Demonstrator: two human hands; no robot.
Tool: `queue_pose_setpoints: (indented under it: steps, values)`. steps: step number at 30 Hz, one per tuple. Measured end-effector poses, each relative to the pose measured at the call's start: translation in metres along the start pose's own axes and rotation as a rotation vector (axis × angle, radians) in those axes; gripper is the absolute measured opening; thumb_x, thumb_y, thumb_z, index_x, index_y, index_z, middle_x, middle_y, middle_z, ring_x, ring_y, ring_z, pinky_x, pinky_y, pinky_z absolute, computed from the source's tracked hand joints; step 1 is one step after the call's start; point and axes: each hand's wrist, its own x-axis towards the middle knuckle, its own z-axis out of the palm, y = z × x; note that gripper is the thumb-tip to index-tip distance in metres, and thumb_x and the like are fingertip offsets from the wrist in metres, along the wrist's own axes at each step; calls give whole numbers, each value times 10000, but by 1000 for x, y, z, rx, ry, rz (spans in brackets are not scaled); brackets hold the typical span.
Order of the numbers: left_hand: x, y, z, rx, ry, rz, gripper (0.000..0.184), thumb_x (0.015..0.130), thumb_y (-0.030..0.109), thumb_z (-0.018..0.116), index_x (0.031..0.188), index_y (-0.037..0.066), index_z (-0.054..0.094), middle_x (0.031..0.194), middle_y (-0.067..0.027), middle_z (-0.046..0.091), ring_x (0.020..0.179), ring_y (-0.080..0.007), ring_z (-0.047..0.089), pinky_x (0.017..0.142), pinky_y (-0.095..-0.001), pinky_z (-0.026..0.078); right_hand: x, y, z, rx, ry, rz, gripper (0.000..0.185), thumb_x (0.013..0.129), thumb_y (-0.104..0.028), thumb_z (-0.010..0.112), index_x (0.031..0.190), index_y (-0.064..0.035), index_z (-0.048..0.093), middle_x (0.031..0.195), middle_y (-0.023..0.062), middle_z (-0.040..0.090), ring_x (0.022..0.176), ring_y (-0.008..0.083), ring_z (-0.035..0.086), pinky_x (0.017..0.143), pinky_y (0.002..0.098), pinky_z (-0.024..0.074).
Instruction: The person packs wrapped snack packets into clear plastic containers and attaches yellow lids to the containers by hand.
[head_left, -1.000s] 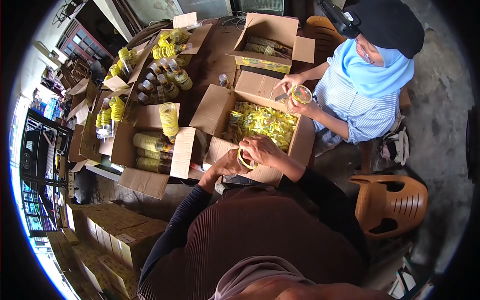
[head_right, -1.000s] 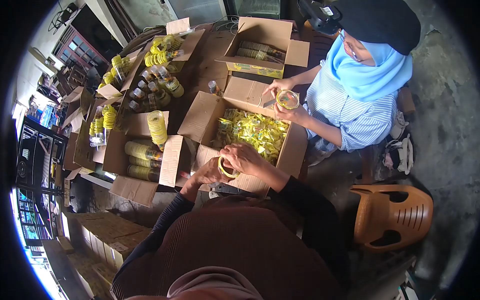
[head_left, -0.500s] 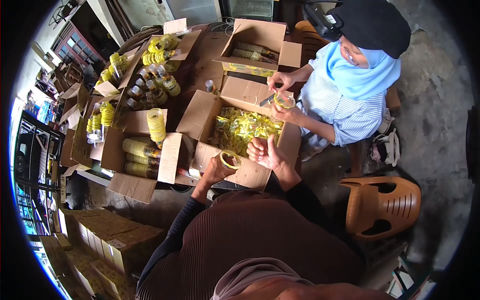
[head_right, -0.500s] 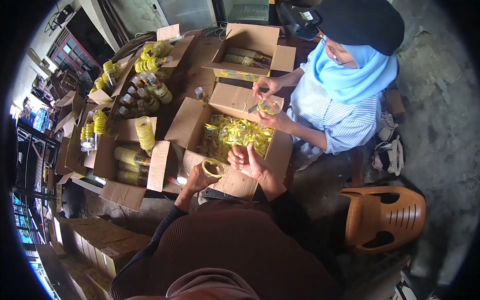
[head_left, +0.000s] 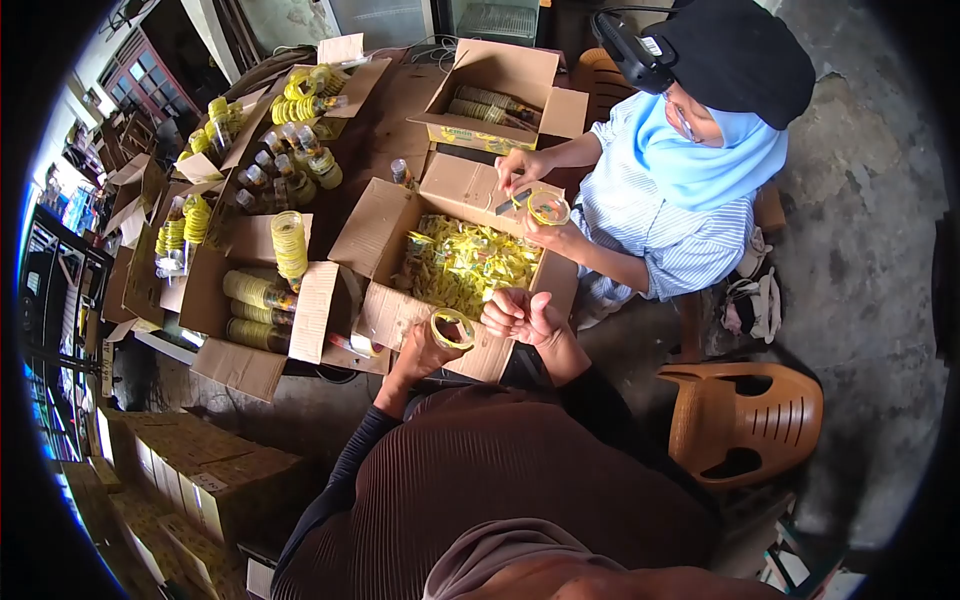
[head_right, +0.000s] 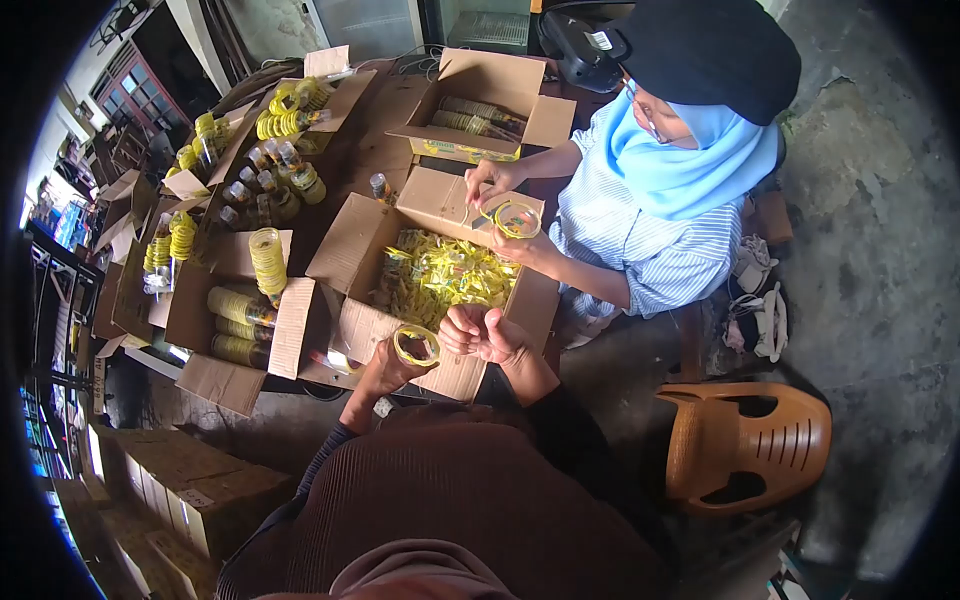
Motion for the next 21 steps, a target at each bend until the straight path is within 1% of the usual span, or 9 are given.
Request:
queue_pose_setpoints:
  steps: [3,5,6,9,10,12,17,19,21]
  values:
    - [2,4,-3,9,12,35,437,679,194,825,987,4,580,818,-92,667,718,-175,638,686,-322,520,3,0,-2,40,51,45,500,851,-589,601,724,-137,430,650,-64,362,589,63,321,539,216,284]
    - [2,3,-5,7,6,68,481,689,181,833,1038,1,556,818,-80,659,719,-152,634,677,-313,523,6,1,1,-743,494,225,376,911,-431,621,803,-89,510,684,-46,465,594,64,398,538,217,334]
    - [3,6,-6,19,2,66,495,687,181,831,1053,-2,553,830,-91,659,731,-162,641,683,-319,524,14,8,-4,-1157,481,211,288,922,-321,632,884,-47,553,712,-13,519,619,69,467,543,234,387]
    - [6,6,-8,61,-10,47,547,661,172,824,1092,-15,544,886,-139,659,775,-226,659,721,-345,523,21,25,2,-1704,492,76,299,864,-312,681,889,-60,523,759,81,573,671,257,605,572,361,467]
    - [7,9,-9,107,-26,19,571,644,167,821,1105,-20,539,907,-158,657,796,-254,661,737,-353,520,25,23,10,-1759,457,145,292,835,-291,691,888,-65,514,822,99,587,726,329,613,602,407,481]
    - [9,8,-12,140,-30,18,617,606,154,811,1126,-14,525,923,-180,653,833,-305,660,761,-373,511,31,27,9,-1822,409,167,279,828,-280,688,889,-65,520,830,96,582,735,318,618,610,405,486]
    - [13,-3,-22,128,-116,12,540,611,160,813,1045,-12,541,878,-156,642,798,-283,650,736,-368,504,46,31,5,-2083,287,151,207,812,-212,656,890,-61,537,836,97,567,777,285,620,649,412,503]
    - [16,-9,-25,111,-119,99,493,608,201,774,964,-21,514,798,-196,623,750,-362,621,669,-410,493,51,30,5,-2082,242,176,202,806,-200,654,885,-57,537,826,99,563,784,282,615,654,413,503]
    - [17,-11,-32,81,-150,82,509,607,197,768,980,-30,507,792,-212,618,740,-383,617,661,-415,491,55,32,0,-2055,195,150,207,804,-205,660,882,-58,537,822,103,562,781,280,613,651,403,501]
